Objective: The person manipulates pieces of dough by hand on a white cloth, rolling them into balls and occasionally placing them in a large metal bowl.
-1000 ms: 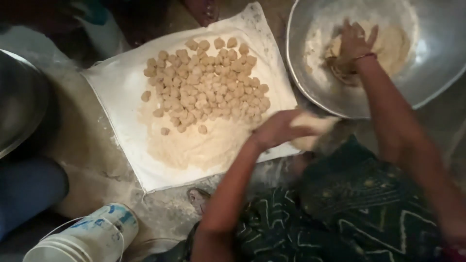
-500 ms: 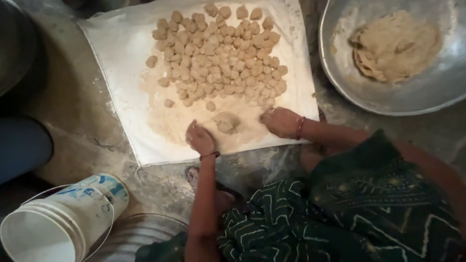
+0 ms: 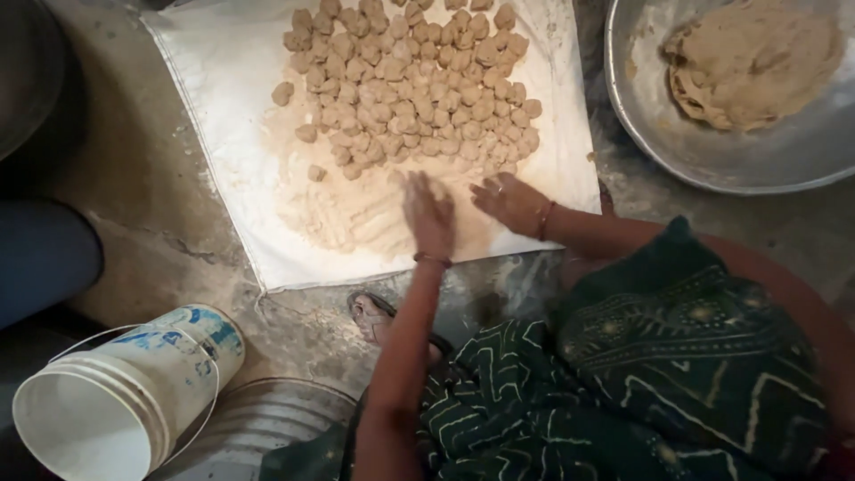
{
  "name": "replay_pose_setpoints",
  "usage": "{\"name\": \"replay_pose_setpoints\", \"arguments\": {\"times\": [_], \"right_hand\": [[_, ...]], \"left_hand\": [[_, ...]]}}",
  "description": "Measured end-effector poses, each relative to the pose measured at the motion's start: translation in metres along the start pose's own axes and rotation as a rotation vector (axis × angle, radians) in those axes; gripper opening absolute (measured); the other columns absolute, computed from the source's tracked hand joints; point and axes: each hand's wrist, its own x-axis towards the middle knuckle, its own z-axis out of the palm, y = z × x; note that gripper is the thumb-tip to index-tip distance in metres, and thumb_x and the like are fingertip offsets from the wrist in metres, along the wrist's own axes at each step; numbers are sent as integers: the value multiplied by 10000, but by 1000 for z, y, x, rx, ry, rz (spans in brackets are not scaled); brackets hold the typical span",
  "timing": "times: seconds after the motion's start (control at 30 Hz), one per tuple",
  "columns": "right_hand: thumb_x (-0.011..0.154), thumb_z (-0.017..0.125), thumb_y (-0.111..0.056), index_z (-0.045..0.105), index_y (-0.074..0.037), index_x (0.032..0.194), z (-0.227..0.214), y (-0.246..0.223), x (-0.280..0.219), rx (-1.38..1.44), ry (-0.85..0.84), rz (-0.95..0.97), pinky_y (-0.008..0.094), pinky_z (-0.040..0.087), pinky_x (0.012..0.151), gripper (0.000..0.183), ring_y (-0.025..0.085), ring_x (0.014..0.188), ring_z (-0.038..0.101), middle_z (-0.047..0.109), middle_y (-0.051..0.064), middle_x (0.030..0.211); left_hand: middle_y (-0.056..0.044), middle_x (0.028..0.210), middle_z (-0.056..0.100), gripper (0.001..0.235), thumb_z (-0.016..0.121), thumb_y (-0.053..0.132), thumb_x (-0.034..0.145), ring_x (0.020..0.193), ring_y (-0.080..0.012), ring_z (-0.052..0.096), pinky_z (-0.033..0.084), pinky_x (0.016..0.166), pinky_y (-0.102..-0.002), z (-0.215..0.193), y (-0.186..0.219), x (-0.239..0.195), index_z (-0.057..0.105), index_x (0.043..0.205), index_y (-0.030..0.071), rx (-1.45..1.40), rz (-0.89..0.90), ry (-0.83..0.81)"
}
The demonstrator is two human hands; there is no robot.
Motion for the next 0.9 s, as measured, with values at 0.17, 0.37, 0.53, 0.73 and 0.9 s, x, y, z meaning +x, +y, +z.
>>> {"name": "replay_pose_setpoints", "arguments": {"times": [0.17, 0.37, 0.53, 0.73, 0.9], "right_hand": [[920, 631, -382, 764, -145, 906, -22, 24, -13, 315, -93, 360, 472, 436, 934, 272, 289, 895, 665, 723, 83, 875], [971, 570, -351, 736, -141, 740, -59, 35, -10, 315, -245, 523, 477, 418, 853, 354, 315, 709, 639, 690, 114, 710], [948, 552, -154, 696, -55, 1221, -52, 22, -19, 617, -36, 677, 492, 462, 862, 323, 377, 769, 658, 689, 172, 804], [940, 552, -69, 684, -94, 1316, -3, 18, -3, 1186, 228, 597, 365, 472, 1075, 399, 289, 1246, 612, 681, 160, 1322], [1103, 514, -343, 458, -162, 1498, 16, 17, 49, 2152, 252, 1228, 253, 308, 1112, 438, 37, 1364, 375, 449, -108, 1489]], "left_hand": [[-92, 1495, 505, 576, 704, 360, 867, 1368, -409, 426, 297, 1084, -616, -16, 42, -35, 546, 1405, 228, 286, 85, -332], [-62, 1541, 507, 533, 699, 326, 958, 1360, -357, 470, 362, 1116, -547, -1, 24, 3, 565, 1474, 329, 131, 38, -532], [-74, 1386, 575, 572, 756, 420, 809, 1298, -358, 483, 349, 1080, -569, -31, 28, 0, 606, 1348, 297, 275, 60, -415], [-96, 1385, 612, 429, 717, 291, 897, 1312, -354, 494, 335, 1096, -551, -9, 11, 19, 653, 1316, 227, 174, -73, -393], [-153, 1478, 564, 449, 527, 314, 1083, 1391, -300, 533, 422, 1158, -419, -11, 64, 30, 509, 1465, 78, -638, -303, -146]]}}
